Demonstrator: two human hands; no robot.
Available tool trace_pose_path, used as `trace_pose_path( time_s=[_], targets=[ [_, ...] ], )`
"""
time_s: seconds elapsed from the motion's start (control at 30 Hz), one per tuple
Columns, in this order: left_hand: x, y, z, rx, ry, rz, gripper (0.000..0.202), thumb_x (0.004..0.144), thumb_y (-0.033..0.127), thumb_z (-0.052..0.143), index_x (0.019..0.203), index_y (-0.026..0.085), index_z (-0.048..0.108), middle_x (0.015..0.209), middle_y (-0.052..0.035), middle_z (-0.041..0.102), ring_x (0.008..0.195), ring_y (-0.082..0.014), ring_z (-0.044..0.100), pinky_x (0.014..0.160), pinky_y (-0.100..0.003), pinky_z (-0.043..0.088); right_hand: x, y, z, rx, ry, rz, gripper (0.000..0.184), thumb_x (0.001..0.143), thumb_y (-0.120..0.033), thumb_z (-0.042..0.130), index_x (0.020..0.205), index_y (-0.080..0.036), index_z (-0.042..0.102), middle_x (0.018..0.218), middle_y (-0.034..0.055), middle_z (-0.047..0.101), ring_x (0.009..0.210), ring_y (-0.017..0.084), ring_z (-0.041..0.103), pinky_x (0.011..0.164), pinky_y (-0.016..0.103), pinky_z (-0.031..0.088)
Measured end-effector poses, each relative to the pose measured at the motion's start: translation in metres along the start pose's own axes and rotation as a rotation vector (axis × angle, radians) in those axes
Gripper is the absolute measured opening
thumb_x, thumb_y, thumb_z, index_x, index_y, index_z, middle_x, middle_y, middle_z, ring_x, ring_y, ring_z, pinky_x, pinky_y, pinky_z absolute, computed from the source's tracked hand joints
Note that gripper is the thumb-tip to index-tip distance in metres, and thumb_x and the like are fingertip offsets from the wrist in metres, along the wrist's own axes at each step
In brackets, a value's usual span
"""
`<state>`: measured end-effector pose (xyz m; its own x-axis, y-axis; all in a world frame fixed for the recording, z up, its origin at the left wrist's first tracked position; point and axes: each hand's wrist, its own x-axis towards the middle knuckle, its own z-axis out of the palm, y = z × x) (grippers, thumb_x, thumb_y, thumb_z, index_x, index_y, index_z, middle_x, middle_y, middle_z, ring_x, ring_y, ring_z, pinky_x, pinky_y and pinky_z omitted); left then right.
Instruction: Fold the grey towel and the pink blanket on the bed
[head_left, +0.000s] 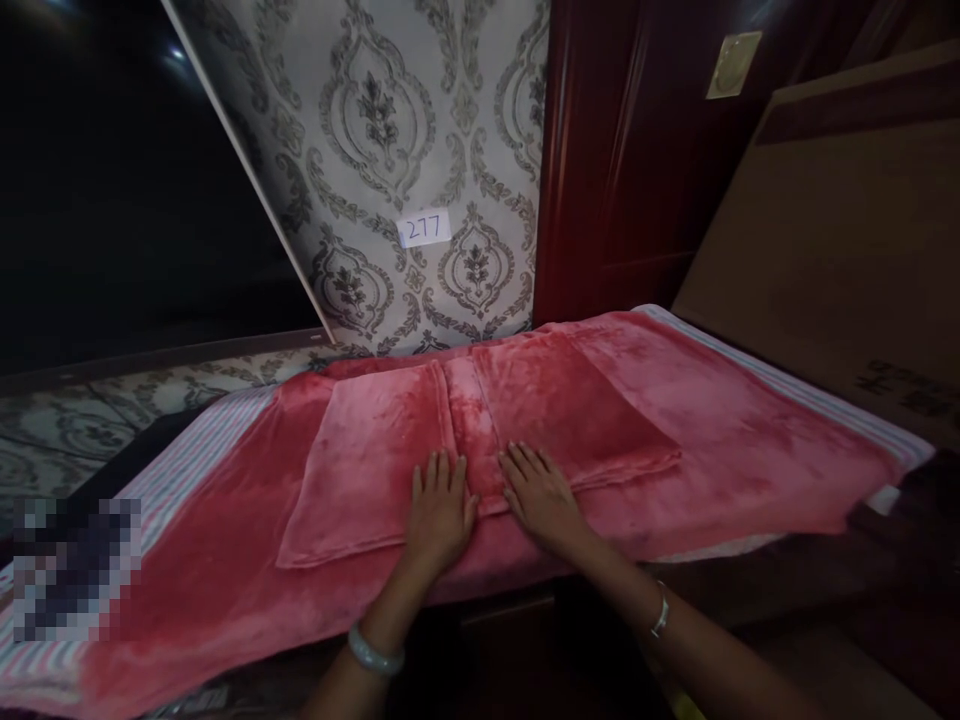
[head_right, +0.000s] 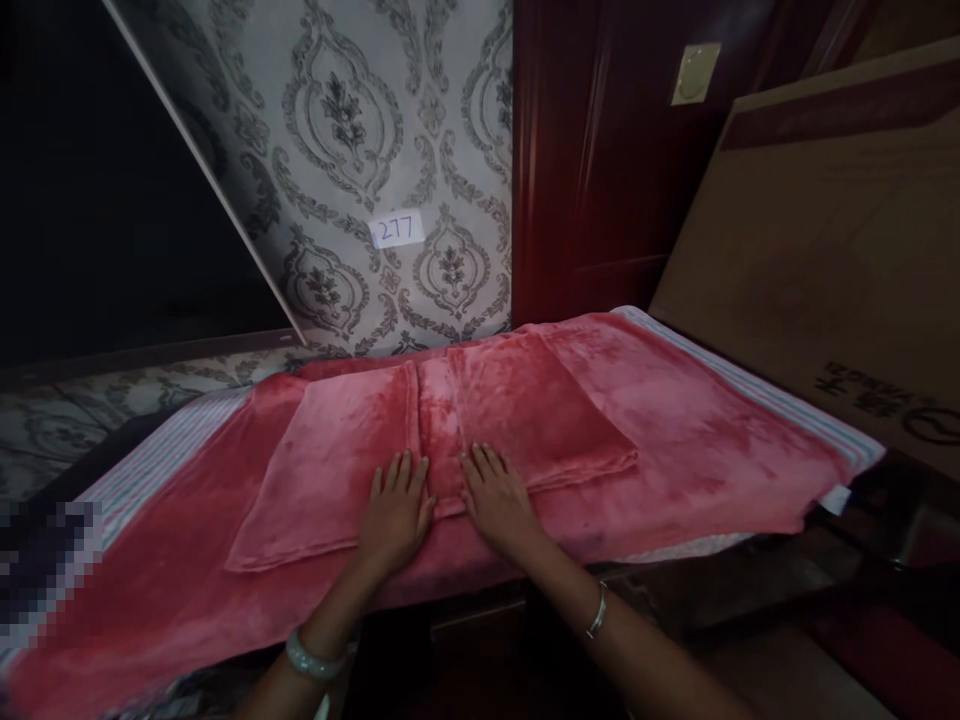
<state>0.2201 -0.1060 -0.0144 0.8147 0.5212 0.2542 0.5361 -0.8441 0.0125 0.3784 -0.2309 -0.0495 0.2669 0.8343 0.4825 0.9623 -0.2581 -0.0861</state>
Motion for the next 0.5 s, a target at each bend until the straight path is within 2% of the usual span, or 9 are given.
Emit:
trace_pose_path(
  time_s=[0.07,0.13,0.2,0.3,0.4,0.5],
  targets=[
    [0.003,0.001,-0.005,-0.036,0.018,-0.009,0.057,0.1,0.032,0.05,0.153,0.014,0.051,0.162,-0.0214,0.043,0.152,-0.0381,0.037,0.121,-0.064,0.034,0.001,0.0,-0.002,0.002,0.006,-0.003,0.05,0.101,-0.024,0.045,0.148,-0.015,0.058,0.153,0.0161,0.055,0.142,0.03,0.051,0.12,0.054,0.038],
    [0.007,0.008,-0.011,-0.084,0.058,0.039,0.06,0.1,0.032,0.05,0.158,0.015,0.044,0.165,-0.02,0.038,0.155,-0.036,0.033,0.123,-0.062,0.031,0.003,0.002,-0.004,0.022,0.004,-0.004,0.051,0.101,-0.025,0.046,0.15,-0.014,0.057,0.154,0.0162,0.054,0.144,0.03,0.049,0.12,0.053,0.038],
    [0.01,0.02,-0.013,-0.141,0.068,0.17,0.065,0.1,0.032,0.051,0.162,0.016,0.036,0.168,-0.0172,0.034,0.158,-0.0318,0.027,0.127,-0.059,0.026,0.004,0.004,-0.005,0.071,-0.018,-0.003,0.055,0.099,-0.025,0.048,0.152,-0.011,0.053,0.155,0.0182,0.051,0.146,0.031,0.046,0.121,0.054,0.036],
    [0.012,0.037,-0.009,-0.208,-0.02,0.345,0.071,0.1,0.033,0.053,0.165,0.018,0.027,0.168,-0.0156,0.033,0.158,-0.0281,0.027,0.128,-0.057,0.026,0.002,0.016,-0.009,0.193,-0.076,-0.024,0.063,0.094,-0.023,0.054,0.154,-0.006,0.049,0.155,0.021,0.051,0.148,0.03,0.044,0.122,0.053,0.037],
    [0.01,0.042,0.001,-0.226,-0.057,0.367,0.071,0.1,0.033,0.055,0.164,0.017,0.03,0.164,-0.0179,0.04,0.155,-0.0291,0.035,0.126,-0.059,0.029,-0.001,0.042,-0.019,0.341,-0.058,-0.052,0.056,0.093,-0.021,0.052,0.149,-0.013,0.056,0.147,0.0164,0.06,0.141,0.026,0.053,0.116,0.049,0.045],
    [0.007,0.039,0.008,-0.221,-0.031,0.351,0.066,0.099,0.034,0.056,0.16,0.016,0.037,0.16,-0.0186,0.047,0.153,-0.0299,0.039,0.126,-0.059,0.03,-0.005,0.091,-0.035,0.356,0.106,0.043,0.047,0.098,-0.023,0.043,0.14,-0.022,0.066,0.139,0.0116,0.067,0.134,0.026,0.059,0.115,0.053,0.046]
  ],
)
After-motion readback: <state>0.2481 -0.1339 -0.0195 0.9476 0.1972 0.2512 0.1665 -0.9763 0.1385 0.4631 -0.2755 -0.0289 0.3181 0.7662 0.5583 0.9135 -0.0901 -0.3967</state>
